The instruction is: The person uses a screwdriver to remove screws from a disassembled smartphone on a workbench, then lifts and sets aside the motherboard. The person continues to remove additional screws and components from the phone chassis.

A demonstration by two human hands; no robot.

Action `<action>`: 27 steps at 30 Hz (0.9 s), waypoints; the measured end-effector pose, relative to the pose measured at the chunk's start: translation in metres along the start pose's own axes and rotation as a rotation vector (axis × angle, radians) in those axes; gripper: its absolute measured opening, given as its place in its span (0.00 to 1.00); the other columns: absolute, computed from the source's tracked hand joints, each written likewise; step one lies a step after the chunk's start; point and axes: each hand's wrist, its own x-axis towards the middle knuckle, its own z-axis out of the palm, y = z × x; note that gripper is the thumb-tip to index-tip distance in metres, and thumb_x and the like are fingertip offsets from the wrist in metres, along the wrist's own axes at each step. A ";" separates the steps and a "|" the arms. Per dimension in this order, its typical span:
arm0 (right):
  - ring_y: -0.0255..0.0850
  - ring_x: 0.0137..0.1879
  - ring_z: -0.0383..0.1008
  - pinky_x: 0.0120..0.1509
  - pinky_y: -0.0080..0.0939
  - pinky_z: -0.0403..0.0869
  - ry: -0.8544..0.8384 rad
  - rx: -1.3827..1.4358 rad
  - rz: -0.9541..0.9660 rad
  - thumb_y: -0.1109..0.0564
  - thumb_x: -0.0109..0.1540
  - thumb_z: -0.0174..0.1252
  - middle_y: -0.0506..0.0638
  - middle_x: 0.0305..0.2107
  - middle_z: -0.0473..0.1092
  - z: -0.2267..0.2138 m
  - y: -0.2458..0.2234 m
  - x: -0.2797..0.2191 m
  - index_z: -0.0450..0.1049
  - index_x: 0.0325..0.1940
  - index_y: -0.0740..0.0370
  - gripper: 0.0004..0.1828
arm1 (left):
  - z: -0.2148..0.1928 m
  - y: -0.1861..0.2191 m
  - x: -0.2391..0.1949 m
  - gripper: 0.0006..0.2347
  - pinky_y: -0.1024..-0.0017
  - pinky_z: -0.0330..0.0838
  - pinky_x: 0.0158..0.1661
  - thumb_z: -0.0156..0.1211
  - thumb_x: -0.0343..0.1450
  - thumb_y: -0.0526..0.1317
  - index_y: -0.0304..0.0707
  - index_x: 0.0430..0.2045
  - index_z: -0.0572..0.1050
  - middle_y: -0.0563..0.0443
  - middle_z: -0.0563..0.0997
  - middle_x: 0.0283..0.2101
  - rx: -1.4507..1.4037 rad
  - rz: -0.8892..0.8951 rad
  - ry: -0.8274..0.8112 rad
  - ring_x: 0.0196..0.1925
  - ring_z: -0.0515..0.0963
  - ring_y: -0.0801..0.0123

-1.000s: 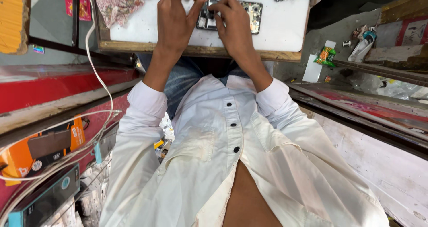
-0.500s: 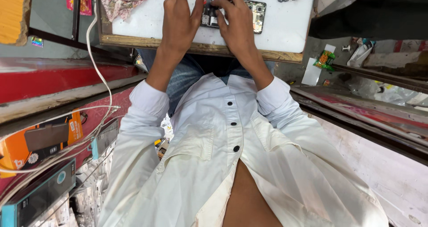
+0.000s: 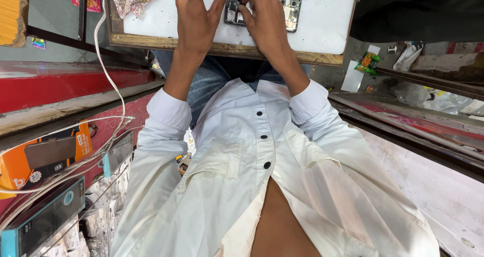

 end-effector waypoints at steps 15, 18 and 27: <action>0.41 0.31 0.73 0.37 0.42 0.72 0.012 -0.025 0.029 0.65 0.59 0.70 0.52 0.38 0.75 0.004 -0.002 0.001 0.80 0.51 0.65 0.16 | 0.003 -0.004 -0.002 0.17 0.68 0.86 0.47 0.66 0.77 0.26 0.29 0.55 0.62 0.40 0.84 0.42 -0.032 -0.030 0.016 0.45 0.89 0.55; 0.42 0.31 0.73 0.37 0.43 0.72 0.014 -0.043 0.017 0.62 0.59 0.71 0.53 0.37 0.75 0.006 -0.004 0.003 0.80 0.49 0.65 0.15 | 0.001 -0.001 -0.004 0.17 0.68 0.86 0.46 0.68 0.77 0.27 0.31 0.53 0.63 0.40 0.85 0.41 -0.002 -0.066 -0.001 0.44 0.90 0.56; 0.39 0.28 0.74 0.34 0.41 0.72 0.115 -0.033 0.027 0.62 0.62 0.68 0.52 0.30 0.77 0.003 0.010 0.005 0.82 0.40 0.66 0.05 | -0.002 0.001 -0.009 0.16 0.67 0.86 0.50 0.67 0.78 0.27 0.29 0.53 0.63 0.40 0.86 0.42 -0.086 -0.133 0.031 0.47 0.90 0.56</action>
